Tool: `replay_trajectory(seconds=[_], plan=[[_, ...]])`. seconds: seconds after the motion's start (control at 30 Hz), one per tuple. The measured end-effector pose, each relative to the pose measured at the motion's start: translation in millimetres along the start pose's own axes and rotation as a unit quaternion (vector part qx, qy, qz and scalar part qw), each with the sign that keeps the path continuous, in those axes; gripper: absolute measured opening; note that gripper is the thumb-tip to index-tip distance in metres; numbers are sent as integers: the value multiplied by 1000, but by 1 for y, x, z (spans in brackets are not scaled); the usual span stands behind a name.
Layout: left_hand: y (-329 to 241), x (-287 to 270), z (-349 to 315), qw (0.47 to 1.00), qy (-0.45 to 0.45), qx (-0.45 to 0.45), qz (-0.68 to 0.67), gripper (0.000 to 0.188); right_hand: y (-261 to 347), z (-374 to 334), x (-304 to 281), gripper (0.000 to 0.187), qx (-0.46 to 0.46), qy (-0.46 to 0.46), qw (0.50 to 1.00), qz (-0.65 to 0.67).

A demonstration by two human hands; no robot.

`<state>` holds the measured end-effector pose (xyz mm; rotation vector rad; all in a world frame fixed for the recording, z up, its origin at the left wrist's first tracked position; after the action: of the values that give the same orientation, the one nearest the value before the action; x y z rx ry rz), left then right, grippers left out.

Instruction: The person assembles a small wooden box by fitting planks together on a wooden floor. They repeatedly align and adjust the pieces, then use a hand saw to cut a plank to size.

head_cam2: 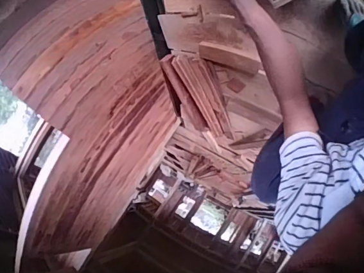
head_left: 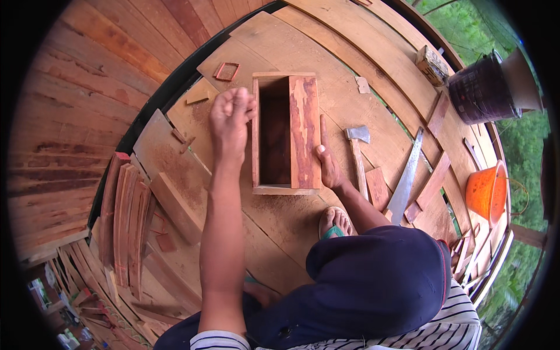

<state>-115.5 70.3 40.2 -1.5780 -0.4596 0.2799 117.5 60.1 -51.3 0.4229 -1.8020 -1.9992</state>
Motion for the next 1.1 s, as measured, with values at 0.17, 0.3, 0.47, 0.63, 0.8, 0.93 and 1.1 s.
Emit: replay_trajectory(seconds=[0.17,0.3,0.47,0.63,0.8,0.93,1.1], plan=[[21,-136,-36,975,-193,-48,-98,38,-51,-23,-18,78,206,-29,977,47],[89,-199,-66,955,-271,-105,-54,40,-66,-33,-21,74,217,-87,960,155],[126,-205,-75,889,-256,-36,378,56,-112,-59,-55,67,287,-123,913,263],[132,-181,-71,699,-231,35,675,70,-79,-63,-47,66,308,-170,914,202],[130,-182,-63,682,-246,17,688,75,-82,-75,-51,74,329,-163,905,213],[128,-180,-65,684,-249,20,686,73,-86,-78,-53,75,334,-153,905,216],[125,-181,-64,682,-235,0,693,74,-79,-67,-48,71,316,-142,914,212]])
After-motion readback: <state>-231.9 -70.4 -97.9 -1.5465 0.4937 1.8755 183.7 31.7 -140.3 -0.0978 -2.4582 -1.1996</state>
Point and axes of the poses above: each hand's wrist, its own z-axis towards the middle knuckle, its own x-axis out of the palm, y = z × x, the point moved 8 cm from there along z, towards the middle knuckle, and after that the axes turned 4 degrees about z, right-handed, at the moved point
